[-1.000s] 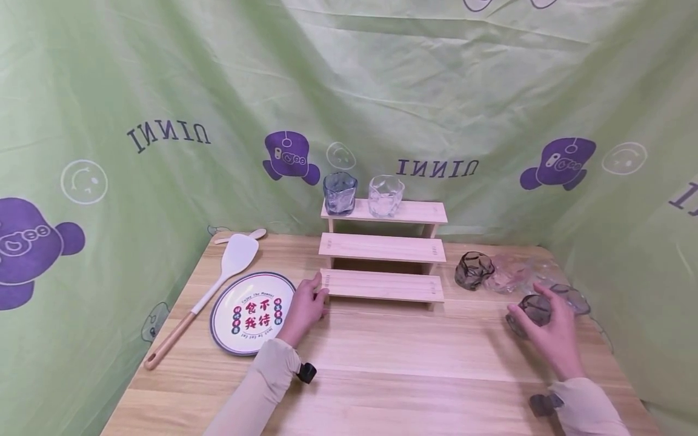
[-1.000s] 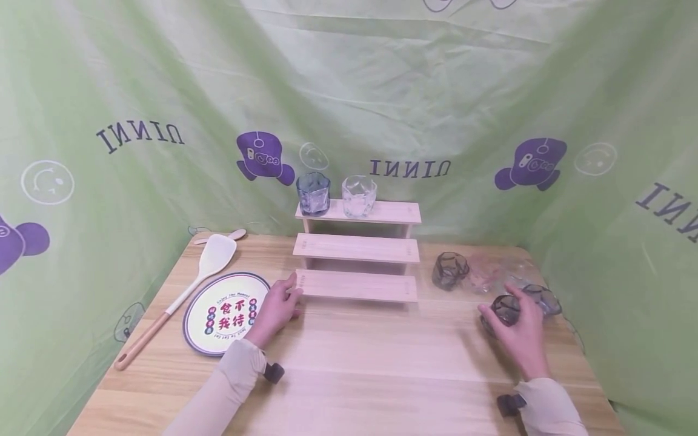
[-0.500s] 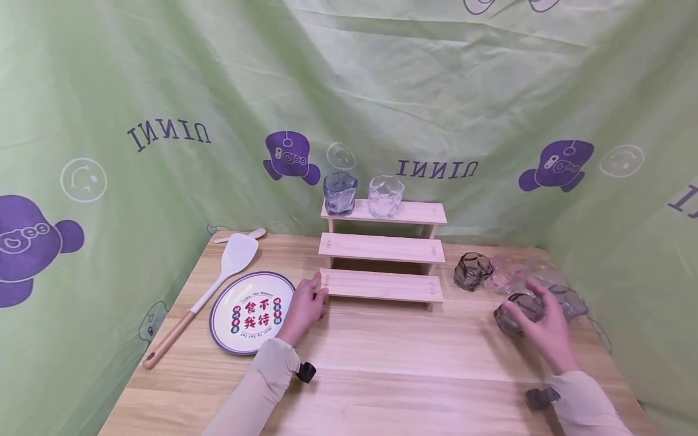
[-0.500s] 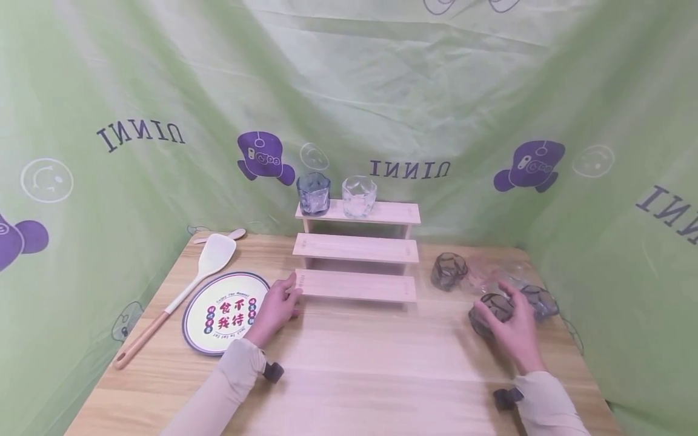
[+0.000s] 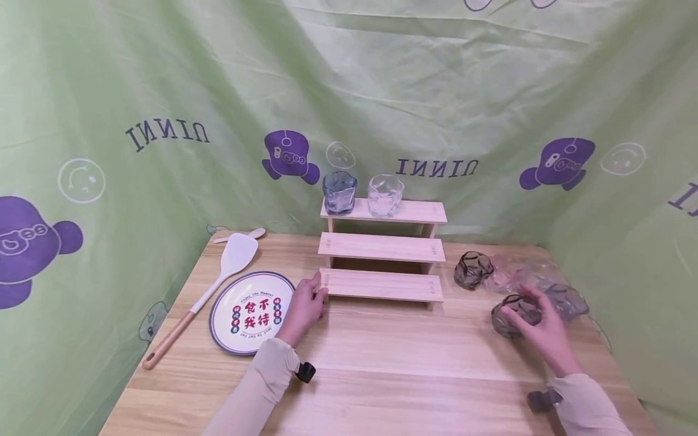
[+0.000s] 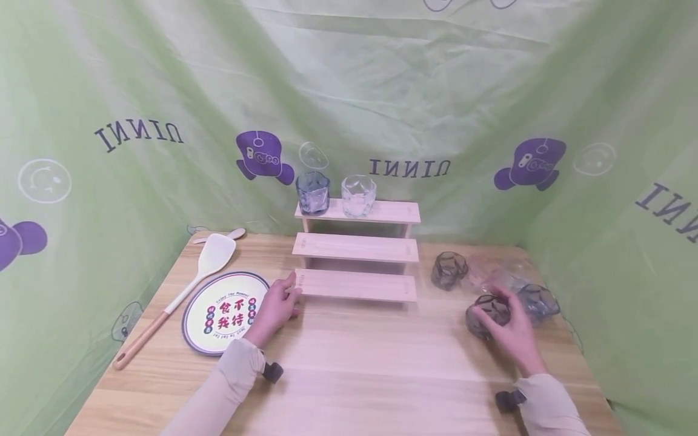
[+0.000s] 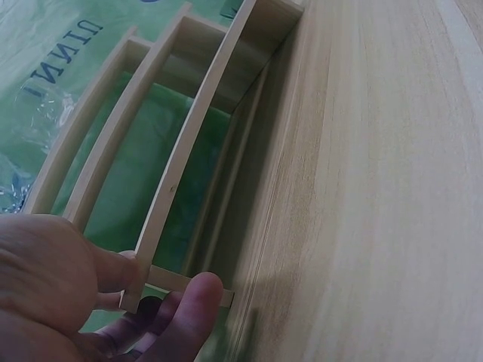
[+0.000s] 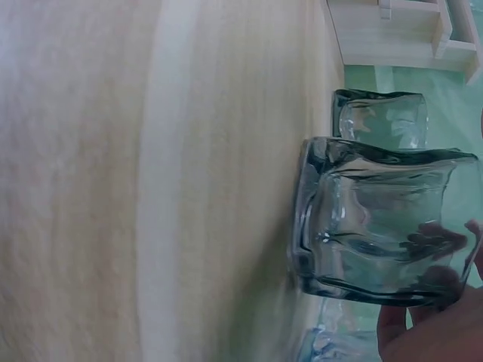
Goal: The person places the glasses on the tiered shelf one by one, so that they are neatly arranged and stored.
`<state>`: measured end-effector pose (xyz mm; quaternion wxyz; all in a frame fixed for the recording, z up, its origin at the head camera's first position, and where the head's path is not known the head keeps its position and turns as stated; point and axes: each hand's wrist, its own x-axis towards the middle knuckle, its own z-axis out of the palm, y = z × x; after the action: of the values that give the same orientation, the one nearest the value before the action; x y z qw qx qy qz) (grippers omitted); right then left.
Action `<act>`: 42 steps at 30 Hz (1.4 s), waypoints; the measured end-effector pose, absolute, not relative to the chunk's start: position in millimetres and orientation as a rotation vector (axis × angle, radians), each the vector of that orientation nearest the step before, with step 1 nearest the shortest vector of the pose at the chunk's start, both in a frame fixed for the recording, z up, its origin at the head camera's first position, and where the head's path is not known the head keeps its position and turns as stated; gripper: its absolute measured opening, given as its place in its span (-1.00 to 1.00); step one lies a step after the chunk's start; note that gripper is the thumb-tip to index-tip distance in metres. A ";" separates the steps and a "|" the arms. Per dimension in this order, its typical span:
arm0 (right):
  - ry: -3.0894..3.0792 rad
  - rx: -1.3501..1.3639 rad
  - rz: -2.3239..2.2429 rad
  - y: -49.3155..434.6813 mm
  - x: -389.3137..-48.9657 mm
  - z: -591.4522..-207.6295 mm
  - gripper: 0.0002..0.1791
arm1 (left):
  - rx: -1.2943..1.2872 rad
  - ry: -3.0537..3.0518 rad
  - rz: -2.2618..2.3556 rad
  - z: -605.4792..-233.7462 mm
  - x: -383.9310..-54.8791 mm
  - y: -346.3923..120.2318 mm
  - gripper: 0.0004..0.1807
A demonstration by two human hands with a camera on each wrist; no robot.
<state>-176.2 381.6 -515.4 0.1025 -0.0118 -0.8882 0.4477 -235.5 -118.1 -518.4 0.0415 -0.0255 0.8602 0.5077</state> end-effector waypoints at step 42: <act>-2.694 -0.203 1.483 384.2 -165.3 -527.7 0.01 | -0.051 2.681 1.504 -518.8 -235.7 -118.5 -0.36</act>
<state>-165.3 384.2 -527.7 0.0297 -0.0657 -0.8738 0.4809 -235.7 -118.5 -518.8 0.0337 -0.0167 0.8714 0.4891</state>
